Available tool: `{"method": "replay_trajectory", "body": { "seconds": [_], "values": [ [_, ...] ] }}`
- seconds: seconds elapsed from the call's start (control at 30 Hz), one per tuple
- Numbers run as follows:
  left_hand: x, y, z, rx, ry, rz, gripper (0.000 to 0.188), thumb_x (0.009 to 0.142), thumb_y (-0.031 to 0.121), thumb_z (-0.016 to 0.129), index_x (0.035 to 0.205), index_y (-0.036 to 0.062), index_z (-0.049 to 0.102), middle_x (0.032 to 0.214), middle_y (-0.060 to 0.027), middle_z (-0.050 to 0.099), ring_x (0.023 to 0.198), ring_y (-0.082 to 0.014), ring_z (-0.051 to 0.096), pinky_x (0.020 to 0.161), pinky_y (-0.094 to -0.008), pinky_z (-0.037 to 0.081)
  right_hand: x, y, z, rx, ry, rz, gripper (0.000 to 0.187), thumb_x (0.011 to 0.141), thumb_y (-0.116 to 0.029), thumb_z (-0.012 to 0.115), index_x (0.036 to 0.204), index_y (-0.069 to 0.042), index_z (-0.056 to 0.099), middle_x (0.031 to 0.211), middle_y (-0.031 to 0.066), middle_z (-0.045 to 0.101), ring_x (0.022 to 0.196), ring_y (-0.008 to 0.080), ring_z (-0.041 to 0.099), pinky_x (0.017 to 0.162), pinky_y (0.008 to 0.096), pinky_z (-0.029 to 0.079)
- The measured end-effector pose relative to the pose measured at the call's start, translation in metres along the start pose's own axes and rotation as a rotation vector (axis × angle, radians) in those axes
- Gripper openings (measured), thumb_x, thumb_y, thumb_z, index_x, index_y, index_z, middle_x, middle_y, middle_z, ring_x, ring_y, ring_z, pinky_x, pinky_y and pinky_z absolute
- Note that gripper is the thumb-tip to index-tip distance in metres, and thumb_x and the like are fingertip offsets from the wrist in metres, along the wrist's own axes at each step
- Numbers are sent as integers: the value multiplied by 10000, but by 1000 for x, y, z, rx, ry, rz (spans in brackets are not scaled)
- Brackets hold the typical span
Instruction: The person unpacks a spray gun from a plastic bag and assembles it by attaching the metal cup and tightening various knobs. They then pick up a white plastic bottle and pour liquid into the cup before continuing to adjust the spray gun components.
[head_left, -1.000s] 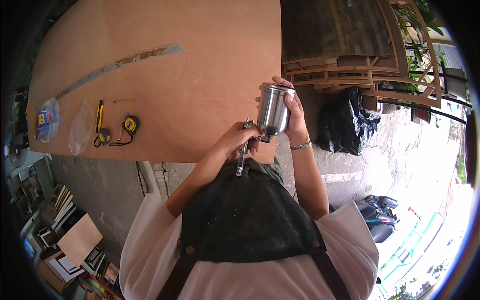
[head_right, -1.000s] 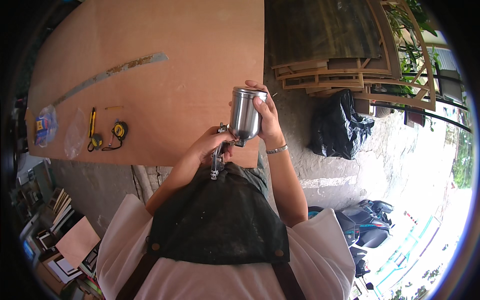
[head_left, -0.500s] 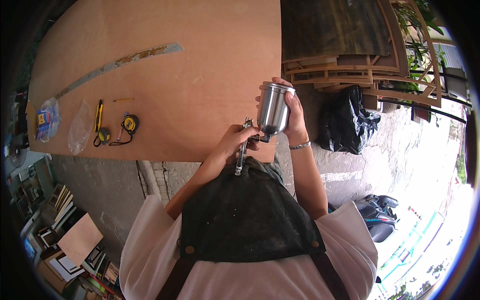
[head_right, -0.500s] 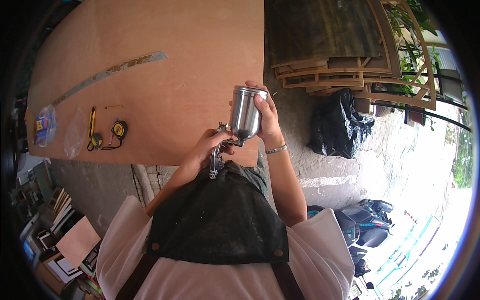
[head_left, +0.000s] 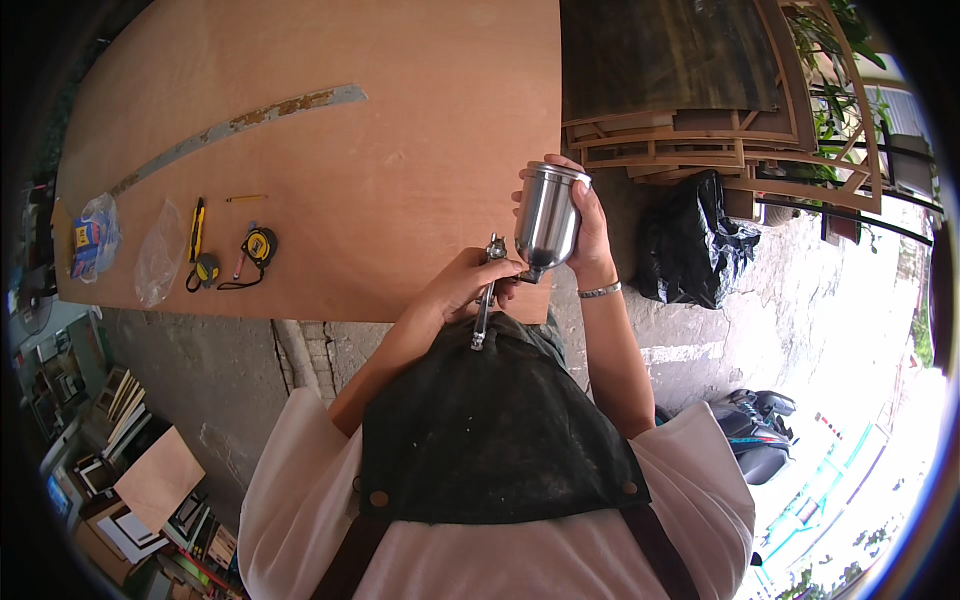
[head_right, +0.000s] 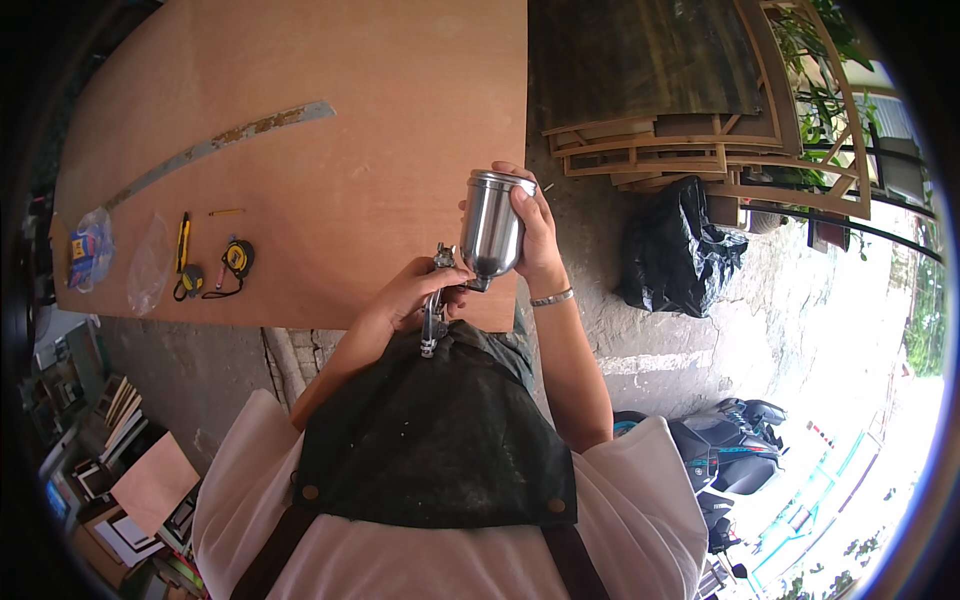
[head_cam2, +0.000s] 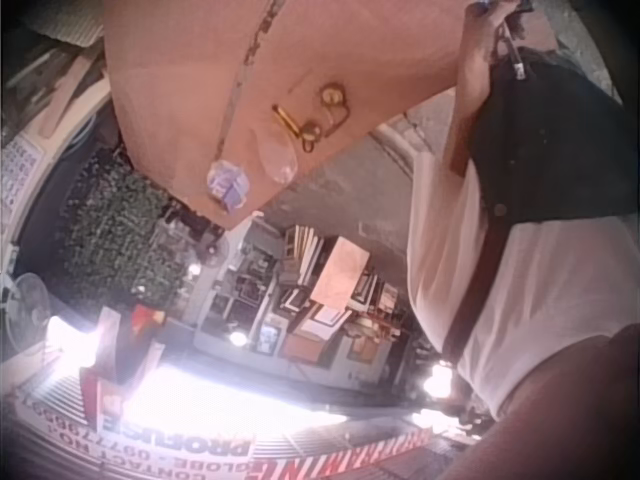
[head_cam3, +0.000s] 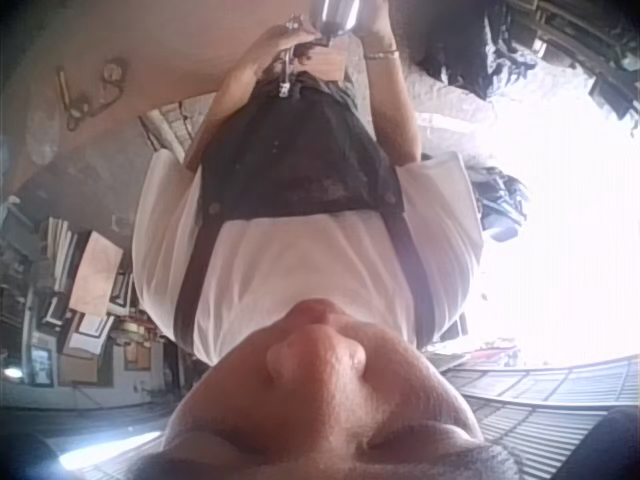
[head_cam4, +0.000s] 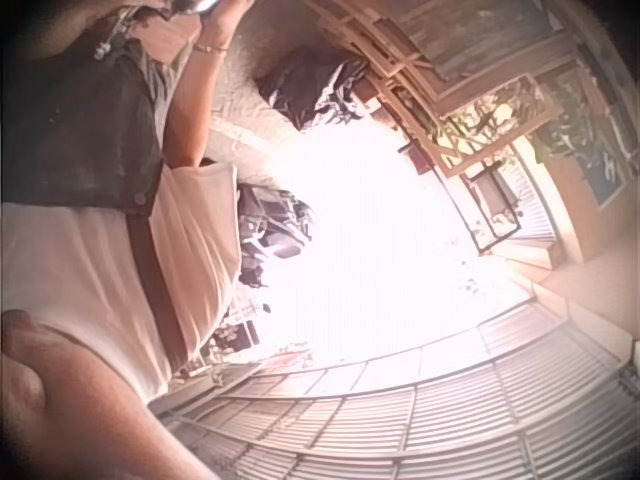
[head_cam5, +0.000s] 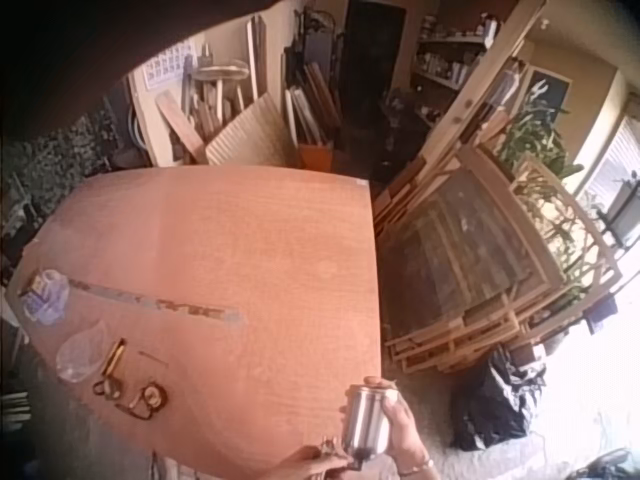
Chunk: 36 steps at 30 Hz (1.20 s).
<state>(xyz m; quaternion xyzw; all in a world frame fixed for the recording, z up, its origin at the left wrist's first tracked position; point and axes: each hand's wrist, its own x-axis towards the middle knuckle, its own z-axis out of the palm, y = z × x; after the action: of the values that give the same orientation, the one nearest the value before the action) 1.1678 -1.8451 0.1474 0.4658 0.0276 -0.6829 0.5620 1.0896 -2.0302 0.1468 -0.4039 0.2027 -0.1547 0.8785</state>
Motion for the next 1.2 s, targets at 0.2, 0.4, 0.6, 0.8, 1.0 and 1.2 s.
{"method": "replay_trajectory", "body": {
  "seconds": [0.2,0.4,0.6,0.8,1.0,1.2],
  "values": [
    [-6,11,3,27,-13,-45,298,897,257,706,946,-34,667,724,-74,630,577,-142,610,507,-261,495,-2,-3,1,-55,-30,-48,689,906,-481,618,1376,-27,399,1226,256,576,1019,355,671,824,450,608],
    [-4,9,1,69,-45,-36,298,900,264,703,930,-30,665,719,-76,632,554,-141,609,501,-264,492,-7,-5,-1,-77,-56,-81,709,905,-474,631,1392,-28,375,1246,266,568,1035,367,668,829,456,605],
    [-4,10,0,111,-40,-50,336,905,313,688,914,-23,666,715,-79,637,583,-158,628,540,-310,527,-6,-6,0,-83,-43,-71,721,895,-494,635,1388,-34,379,1239,260,572,1032,359,667,826,452,605],
    [-9,12,11,111,21,-93,339,889,311,675,890,-28,661,718,-99,641,594,-189,636,575,-328,546,-5,-6,5,-22,-36,-50,737,886,-528,624,1381,-38,386,1234,257,577,1009,348,671,810,439,610],
    [1,10,5,42,-23,-188,280,908,274,629,952,-2,620,711,-90,617,561,-209,636,530,-327,527,-6,-5,4,-55,-13,-43,691,906,-495,612,1376,-38,395,1223,256,588,1006,348,674,806,439,610],
    [-4,22,8,-23,-69,-242,242,914,245,619,967,10,605,687,-67,587,586,-206,638,616,-351,558,-6,-5,6,-74,-5,-45,686,912,-488,610,1374,-29,394,1221,252,590,1002,345,676,810,435,607]
  ]
}}
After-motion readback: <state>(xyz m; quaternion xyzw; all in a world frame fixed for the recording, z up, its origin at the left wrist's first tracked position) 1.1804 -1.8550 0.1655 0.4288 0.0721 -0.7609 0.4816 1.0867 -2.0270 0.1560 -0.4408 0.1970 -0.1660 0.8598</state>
